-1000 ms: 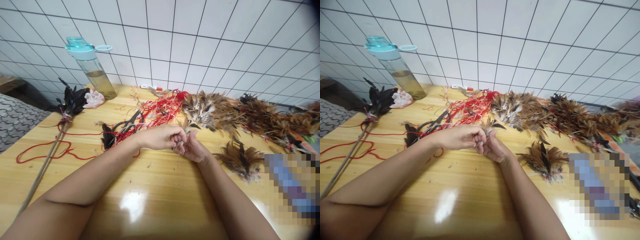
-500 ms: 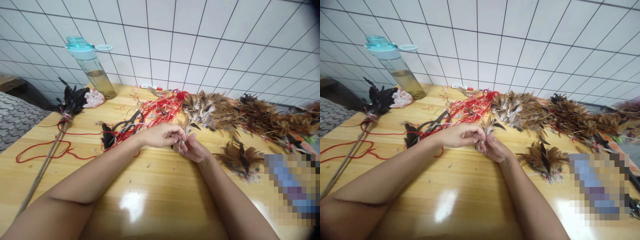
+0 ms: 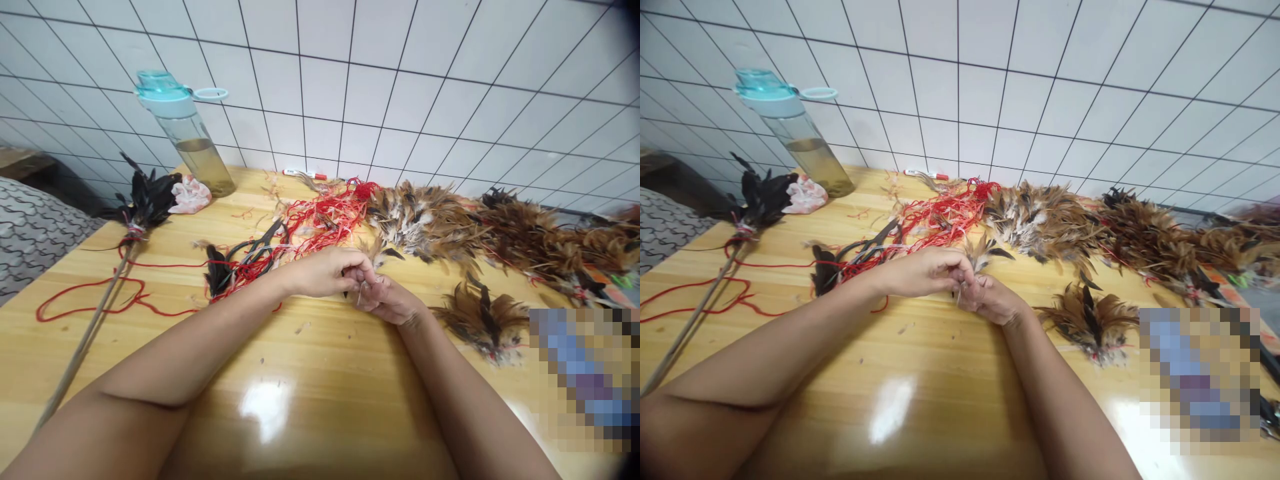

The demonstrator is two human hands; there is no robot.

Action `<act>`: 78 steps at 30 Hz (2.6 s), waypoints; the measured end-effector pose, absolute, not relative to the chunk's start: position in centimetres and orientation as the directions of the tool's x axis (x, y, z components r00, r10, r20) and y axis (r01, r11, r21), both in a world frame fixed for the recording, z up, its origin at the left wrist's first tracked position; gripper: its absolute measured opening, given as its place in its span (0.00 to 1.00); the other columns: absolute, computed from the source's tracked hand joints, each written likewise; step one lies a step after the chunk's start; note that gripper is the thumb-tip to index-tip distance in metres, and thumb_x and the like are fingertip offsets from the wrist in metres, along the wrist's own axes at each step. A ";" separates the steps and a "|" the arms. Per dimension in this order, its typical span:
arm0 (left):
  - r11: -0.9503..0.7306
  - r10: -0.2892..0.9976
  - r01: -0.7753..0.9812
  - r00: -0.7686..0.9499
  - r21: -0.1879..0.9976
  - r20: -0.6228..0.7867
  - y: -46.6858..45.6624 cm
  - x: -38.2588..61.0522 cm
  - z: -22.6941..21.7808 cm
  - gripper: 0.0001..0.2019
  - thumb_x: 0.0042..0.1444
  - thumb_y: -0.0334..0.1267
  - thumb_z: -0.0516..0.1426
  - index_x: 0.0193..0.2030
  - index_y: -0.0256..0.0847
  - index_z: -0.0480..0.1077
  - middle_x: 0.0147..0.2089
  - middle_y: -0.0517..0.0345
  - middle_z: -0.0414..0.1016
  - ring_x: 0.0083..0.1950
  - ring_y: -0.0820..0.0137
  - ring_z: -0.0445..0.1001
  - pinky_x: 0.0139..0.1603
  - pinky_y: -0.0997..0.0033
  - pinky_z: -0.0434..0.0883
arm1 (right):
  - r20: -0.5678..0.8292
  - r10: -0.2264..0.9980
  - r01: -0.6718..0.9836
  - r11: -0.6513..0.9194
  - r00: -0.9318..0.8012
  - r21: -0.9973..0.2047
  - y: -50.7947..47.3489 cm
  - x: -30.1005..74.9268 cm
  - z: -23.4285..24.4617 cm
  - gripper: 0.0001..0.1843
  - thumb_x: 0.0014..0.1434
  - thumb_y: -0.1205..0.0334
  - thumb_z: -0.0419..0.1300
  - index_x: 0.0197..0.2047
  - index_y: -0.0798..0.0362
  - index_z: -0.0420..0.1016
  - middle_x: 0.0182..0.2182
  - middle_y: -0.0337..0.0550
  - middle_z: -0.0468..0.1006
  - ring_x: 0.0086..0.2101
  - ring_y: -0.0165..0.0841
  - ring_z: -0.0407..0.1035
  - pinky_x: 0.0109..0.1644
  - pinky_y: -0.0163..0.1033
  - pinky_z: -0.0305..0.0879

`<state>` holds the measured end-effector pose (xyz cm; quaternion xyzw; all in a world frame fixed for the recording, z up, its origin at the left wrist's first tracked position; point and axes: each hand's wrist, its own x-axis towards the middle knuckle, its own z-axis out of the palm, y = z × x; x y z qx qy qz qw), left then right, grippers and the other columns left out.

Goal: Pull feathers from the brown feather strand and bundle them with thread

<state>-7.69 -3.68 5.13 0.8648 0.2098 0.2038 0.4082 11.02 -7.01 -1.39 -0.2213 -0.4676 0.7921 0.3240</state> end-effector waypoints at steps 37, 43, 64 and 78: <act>-0.005 0.745 -0.089 0.664 0.996 0.063 -4.1 -6.0 3.1 0.13 0.55 0.44 0.59 0.33 0.35 0.65 0.27 0.59 0.72 0.28 0.76 0.71 0.32 0.77 0.67 | -0.277 0.870 -0.507 -0.468 -0.407 -0.724 -6.3 9.4 -1.5 0.21 0.47 0.48 0.69 0.23 0.56 0.68 0.17 0.32 0.66 0.18 0.20 0.56 0.23 0.26 0.58; -0.025 0.791 -0.067 0.609 0.997 0.060 -3.9 -6.0 2.5 0.10 0.56 0.40 0.57 0.33 0.36 0.63 0.27 0.62 0.69 0.28 0.78 0.69 0.30 0.78 0.64 | -0.251 0.890 -0.495 -0.425 -0.380 -0.758 -6.4 9.2 -1.4 0.21 0.45 0.46 0.69 0.23 0.56 0.70 0.17 0.32 0.67 0.19 0.20 0.57 0.25 0.25 0.58; -0.178 0.763 0.016 0.634 0.984 0.128 -4.2 -6.2 2.4 0.09 0.52 0.29 0.57 0.40 0.36 0.64 0.33 0.58 0.71 0.35 0.75 0.72 0.38 0.74 0.68 | -0.312 0.892 -0.558 -0.449 -0.328 -0.698 -6.1 8.6 -1.1 0.18 0.51 0.50 0.67 0.26 0.55 0.67 0.17 0.30 0.62 0.19 0.20 0.52 0.22 0.26 0.52; -0.653 0.647 0.263 0.682 0.710 0.342 -4.1 -6.5 3.7 0.05 0.51 0.29 0.56 0.32 0.40 0.73 0.33 0.56 0.73 0.38 0.70 0.69 0.42 0.72 0.63 | -0.302 0.900 -0.488 -0.426 -0.314 -0.761 -6.4 8.6 -0.7 0.17 0.47 0.53 0.68 0.25 0.53 0.65 0.19 0.30 0.59 0.20 0.22 0.49 0.23 0.29 0.50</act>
